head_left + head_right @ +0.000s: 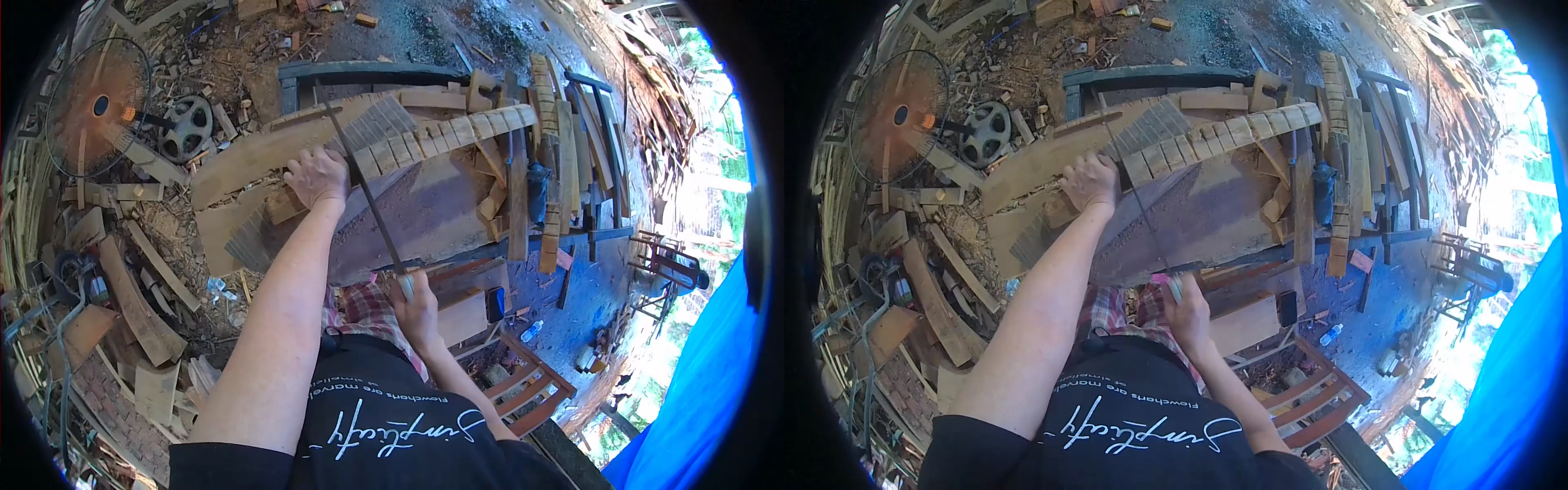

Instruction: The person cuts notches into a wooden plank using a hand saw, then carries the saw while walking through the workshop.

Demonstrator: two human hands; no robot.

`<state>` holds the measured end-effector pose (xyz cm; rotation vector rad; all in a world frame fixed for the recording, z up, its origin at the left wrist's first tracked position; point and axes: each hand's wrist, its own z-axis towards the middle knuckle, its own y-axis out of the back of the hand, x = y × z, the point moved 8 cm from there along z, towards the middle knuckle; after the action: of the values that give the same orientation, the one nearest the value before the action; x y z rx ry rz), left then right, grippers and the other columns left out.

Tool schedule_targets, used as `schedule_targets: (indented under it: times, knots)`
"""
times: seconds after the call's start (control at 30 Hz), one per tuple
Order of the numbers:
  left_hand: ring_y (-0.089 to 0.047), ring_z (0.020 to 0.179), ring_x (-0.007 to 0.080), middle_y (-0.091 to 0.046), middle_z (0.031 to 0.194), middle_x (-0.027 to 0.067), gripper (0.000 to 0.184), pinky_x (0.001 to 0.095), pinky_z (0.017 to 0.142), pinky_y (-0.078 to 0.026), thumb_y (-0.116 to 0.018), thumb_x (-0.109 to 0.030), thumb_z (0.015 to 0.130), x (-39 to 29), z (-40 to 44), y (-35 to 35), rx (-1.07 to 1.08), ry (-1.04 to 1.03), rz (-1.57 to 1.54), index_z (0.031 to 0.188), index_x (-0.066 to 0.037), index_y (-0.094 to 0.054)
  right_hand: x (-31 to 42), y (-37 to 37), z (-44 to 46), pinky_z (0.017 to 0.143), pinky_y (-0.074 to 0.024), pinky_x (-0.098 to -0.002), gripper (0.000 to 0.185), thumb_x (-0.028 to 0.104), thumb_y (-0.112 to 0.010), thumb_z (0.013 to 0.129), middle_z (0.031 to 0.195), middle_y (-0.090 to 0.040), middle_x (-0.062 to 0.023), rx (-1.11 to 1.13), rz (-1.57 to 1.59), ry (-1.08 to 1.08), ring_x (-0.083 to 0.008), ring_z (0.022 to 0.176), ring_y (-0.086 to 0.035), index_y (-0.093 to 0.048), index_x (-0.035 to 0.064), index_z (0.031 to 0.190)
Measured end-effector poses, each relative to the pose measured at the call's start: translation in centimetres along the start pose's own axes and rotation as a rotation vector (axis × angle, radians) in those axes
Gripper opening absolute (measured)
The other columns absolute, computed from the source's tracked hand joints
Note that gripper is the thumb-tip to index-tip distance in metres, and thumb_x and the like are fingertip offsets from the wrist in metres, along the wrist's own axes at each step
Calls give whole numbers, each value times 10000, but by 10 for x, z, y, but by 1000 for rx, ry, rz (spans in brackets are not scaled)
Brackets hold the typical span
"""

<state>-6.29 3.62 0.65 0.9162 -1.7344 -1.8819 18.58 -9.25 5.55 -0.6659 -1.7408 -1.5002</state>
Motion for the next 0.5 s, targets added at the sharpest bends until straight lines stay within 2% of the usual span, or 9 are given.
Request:
schedule_targets:
  times: [0.1, 0.2, 0.27, 0.33, 0.43, 0.5]
  knots:
    - [-593, 923, 307, -660, 977, 115, 281, 442, 814, -416, -510, -303, 847, 5, -2, -2, -36, 4, 2, 918, -109, -701, 12, -42, 76, 629, -450, -499, 213, 177, -628, 886, 784, -582, -233, 7, -75, 15, -469, 779, -569, -484, 32, 944]
    - [-592, 920, 305, -661, 973, 108, 272, 439, 805, -416, -513, -298, 845, 1, 0, -3, -24, -17, 14, 916, -114, -700, 11, -43, 76, 624, -440, -500, 212, 181, -616, 896, 755, -566, -228, -15, -4, 51, -469, 756, -559, -467, 31, 915]
    - [-589, 929, 303, -660, 993, 103, 271, 430, 808, -412, -510, -294, 851, 2, 0, -3, -12, 12, 0, 925, -117, -702, 1, -20, 33, 630, -450, -487, 215, 186, -621, 895, 774, -575, -226, 65, 15, -35, -466, 767, -565, -475, 32, 930]
    - [-588, 934, 303, -661, 996, 105, 272, 428, 809, -411, -509, -294, 852, 0, 0, 2, -2, 14, -2, 926, -117, -702, -2, 4, -13, 575, -448, -447, 165, 112, -605, 888, 732, -561, -218, 23, 32, -19, -449, 686, -572, -479, 19, 940]
    - [-586, 939, 303, -663, 992, 109, 273, 427, 812, -410, -512, -297, 850, 3, -2, -2, -11, 6, -6, 925, -115, -701, -7, -1, -11, 585, -449, -448, 164, 110, -602, 892, 724, -552, -223, 18, -39, -19, -463, 703, -562, -478, 18, 947]
    - [-585, 939, 303, -665, 983, 111, 272, 427, 813, -410, -515, -298, 847, 2, 0, -1, -31, 0, -11, 922, -114, -700, 1, -21, 28, 591, -448, -449, 169, 113, -602, 892, 724, -551, -228, 10, -22, 46, -480, 721, -551, -475, 19, 950]
